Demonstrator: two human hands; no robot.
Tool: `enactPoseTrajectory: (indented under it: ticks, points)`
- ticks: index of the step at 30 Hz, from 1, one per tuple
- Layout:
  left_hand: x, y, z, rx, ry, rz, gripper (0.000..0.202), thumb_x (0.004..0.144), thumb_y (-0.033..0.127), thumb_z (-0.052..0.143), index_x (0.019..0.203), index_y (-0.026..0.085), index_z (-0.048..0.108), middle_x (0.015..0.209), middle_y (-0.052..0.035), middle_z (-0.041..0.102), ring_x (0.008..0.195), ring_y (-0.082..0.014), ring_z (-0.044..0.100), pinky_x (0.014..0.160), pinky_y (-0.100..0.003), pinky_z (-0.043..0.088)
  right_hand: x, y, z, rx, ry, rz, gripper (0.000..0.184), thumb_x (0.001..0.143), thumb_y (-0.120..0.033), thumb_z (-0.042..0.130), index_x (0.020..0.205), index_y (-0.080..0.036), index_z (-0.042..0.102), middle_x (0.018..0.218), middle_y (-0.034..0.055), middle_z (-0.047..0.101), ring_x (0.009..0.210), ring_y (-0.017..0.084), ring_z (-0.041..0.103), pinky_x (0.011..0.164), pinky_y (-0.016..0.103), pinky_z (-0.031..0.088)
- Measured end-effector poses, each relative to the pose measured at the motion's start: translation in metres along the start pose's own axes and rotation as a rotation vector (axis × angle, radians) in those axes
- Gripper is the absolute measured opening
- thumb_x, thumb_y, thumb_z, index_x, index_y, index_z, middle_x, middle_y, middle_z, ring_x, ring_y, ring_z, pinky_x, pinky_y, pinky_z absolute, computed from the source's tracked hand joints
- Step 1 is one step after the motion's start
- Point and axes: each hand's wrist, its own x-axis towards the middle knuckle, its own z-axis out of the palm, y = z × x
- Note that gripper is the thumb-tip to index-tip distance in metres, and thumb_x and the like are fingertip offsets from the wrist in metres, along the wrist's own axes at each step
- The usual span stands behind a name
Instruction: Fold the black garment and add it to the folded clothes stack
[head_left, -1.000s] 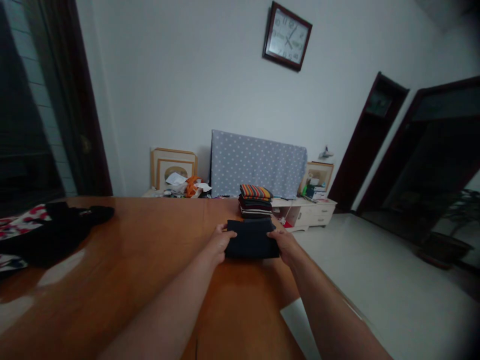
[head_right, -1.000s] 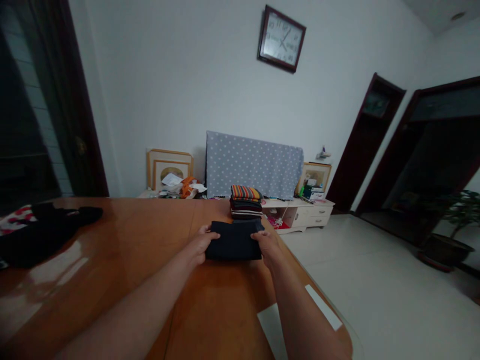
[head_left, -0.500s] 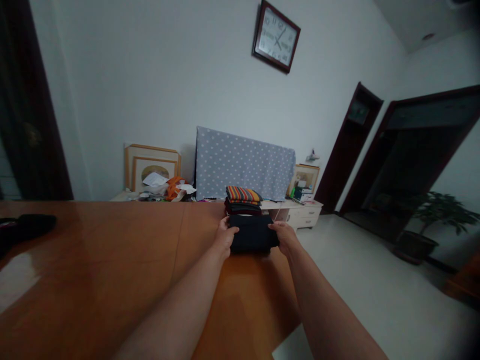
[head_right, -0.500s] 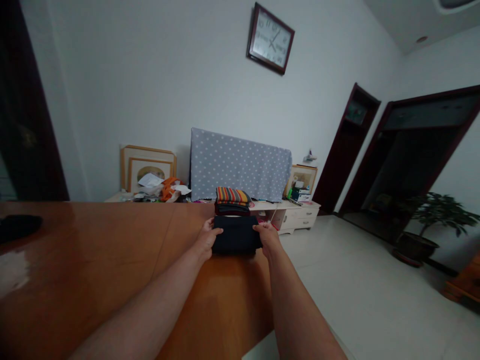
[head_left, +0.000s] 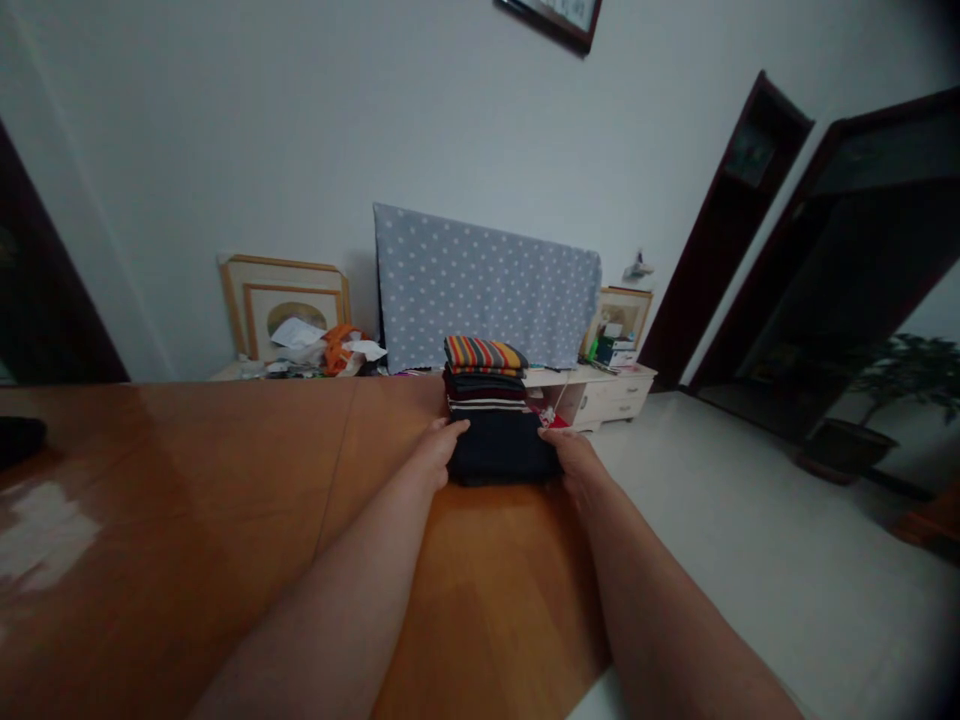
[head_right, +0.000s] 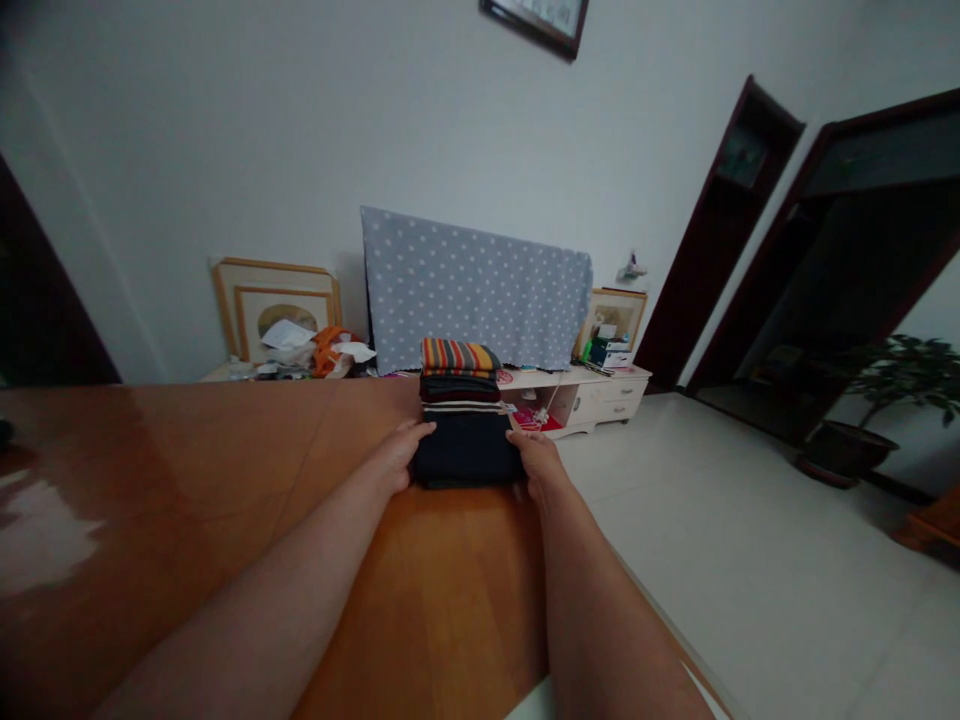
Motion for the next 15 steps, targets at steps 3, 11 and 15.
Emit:
enactPoseTrajectory:
  ticks: [3, 11, 15]
  points:
    - [-0.002, 0.003, -0.001, -0.007, -0.026, -0.007, 0.032, 0.074, 0.027, 0.07, 0.104, 0.019, 0.066, 0.093, -0.0095, 0.074, 0.078, -0.0232, 0.071, 0.071, -0.035, 0.058, 0.0, -0.004, 0.002, 0.1, -0.061, 0.028, 0.019, 0.067, -0.028, 0.069, 0.083, -0.019, 0.065, 0.08, 0.0035, 0.073, 0.071, 0.019, 0.065, 0.062, 0.027, 0.05]
    - [-0.001, 0.002, 0.001, -0.01, 0.031, 0.211, 0.056, 0.071, 0.01, 0.066, 0.124, 0.023, 0.056, 0.116, -0.0071, 0.07, 0.093, -0.0193, 0.069, 0.082, -0.032, 0.056, 0.002, -0.011, 0.007, 0.254, -0.062, -0.021, 0.064, 0.064, -0.012, 0.065, 0.126, -0.026, 0.057, 0.095, 0.0003, 0.074, 0.075, 0.017, 0.067, 0.066, 0.027, 0.054]
    - [0.004, -0.005, -0.001, 0.048, 0.039, 0.142, 0.047, 0.073, 0.013, 0.07, 0.118, 0.021, 0.059, 0.112, -0.0089, 0.071, 0.09, -0.0203, 0.07, 0.081, -0.033, 0.056, 0.01, 0.0, 0.004, 0.222, -0.033, 0.057, 0.06, 0.064, -0.009, 0.066, 0.122, -0.023, 0.061, 0.092, 0.0008, 0.074, 0.076, 0.017, 0.068, 0.068, 0.027, 0.054]
